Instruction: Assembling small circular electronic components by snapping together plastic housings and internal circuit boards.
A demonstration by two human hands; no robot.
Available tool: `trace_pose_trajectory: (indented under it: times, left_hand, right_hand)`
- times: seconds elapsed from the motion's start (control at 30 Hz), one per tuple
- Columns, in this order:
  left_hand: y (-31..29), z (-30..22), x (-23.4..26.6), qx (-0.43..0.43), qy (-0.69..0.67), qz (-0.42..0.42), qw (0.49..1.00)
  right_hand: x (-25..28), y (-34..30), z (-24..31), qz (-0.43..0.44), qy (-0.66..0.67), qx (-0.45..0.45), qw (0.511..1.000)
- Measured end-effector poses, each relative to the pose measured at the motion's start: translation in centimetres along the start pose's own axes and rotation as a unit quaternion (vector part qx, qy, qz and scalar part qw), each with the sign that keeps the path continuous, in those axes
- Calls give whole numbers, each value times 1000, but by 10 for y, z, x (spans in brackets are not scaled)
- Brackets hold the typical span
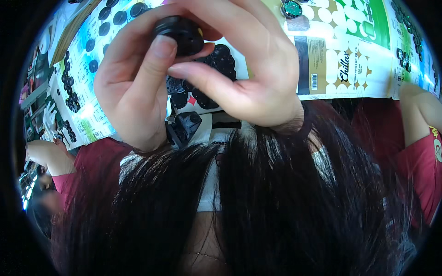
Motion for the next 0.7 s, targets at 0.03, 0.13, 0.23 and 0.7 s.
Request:
trace_pose_trajectory:
  times: [0.03, 0.13, 0.23, 0.7]
  left_hand:
    - [0, -1, 0, 2, -5, 1, 1000]
    - [3, 1, 1, 22, -56, 12, 998]
    - [4, 1, 6, 65, -136, 24, 988]
    - [21, 19, 12, 199, -398, 111, 889]
  right_hand:
    - [1, 1, 1, 1, 2, 3, 1000]
    - [5, 2, -1, 7, -3, 12, 1000]
    - [5, 4, -4, 31, 9, 14, 999]
    - [17, 11, 3, -16, 137, -2, 990]
Point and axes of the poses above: each hand's wrist, its own y-axis towards the middle knuckle, its own x-axis out of the back of the hand, z = x × y, the point moved 3 cm from there along y, towards the middle knuckle, and after that the axes turned 4 degrees about -x, right-handed, at the moved point
